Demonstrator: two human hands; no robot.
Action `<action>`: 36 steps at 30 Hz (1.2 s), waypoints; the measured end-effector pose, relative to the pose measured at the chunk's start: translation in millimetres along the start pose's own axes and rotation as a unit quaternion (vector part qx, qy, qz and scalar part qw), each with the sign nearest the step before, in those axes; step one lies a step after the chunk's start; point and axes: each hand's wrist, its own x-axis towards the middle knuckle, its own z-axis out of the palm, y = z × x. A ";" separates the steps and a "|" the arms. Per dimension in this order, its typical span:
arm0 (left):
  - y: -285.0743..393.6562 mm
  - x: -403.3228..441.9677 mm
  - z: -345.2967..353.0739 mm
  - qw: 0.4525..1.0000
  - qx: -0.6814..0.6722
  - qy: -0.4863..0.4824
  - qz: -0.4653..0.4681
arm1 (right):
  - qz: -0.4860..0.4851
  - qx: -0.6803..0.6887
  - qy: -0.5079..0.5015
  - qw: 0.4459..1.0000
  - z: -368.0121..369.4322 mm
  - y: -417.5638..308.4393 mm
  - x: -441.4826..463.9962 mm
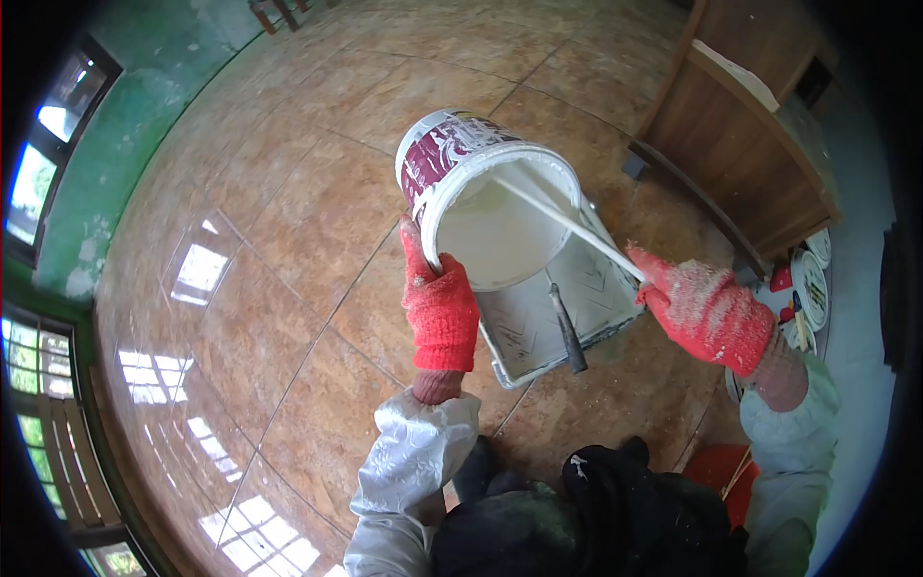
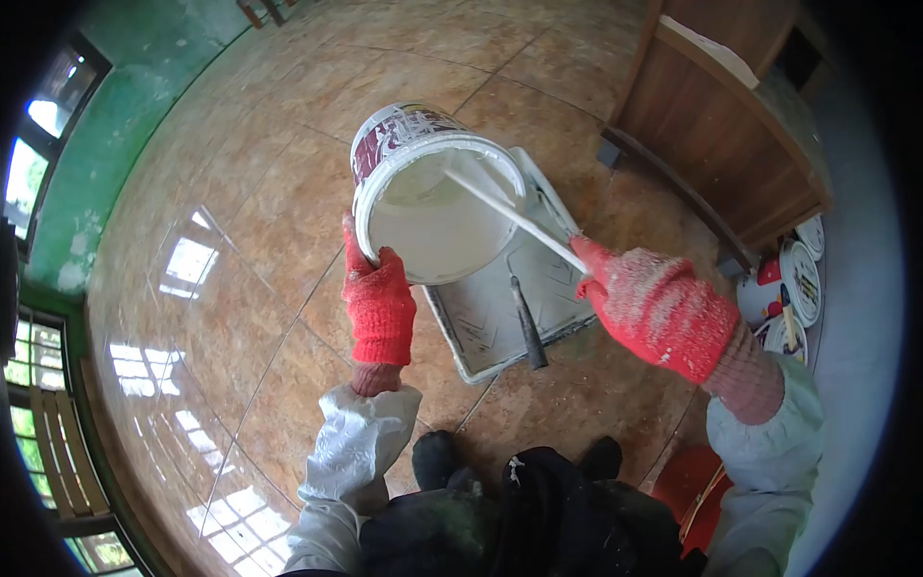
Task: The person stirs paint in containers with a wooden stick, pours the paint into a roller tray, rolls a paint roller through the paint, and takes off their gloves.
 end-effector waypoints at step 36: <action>-61.7 11.9 -136.2 0.930 0.307 0.007 0.204 | -0.112 -0.114 -0.255 0.954 41.5 -101.1 38.8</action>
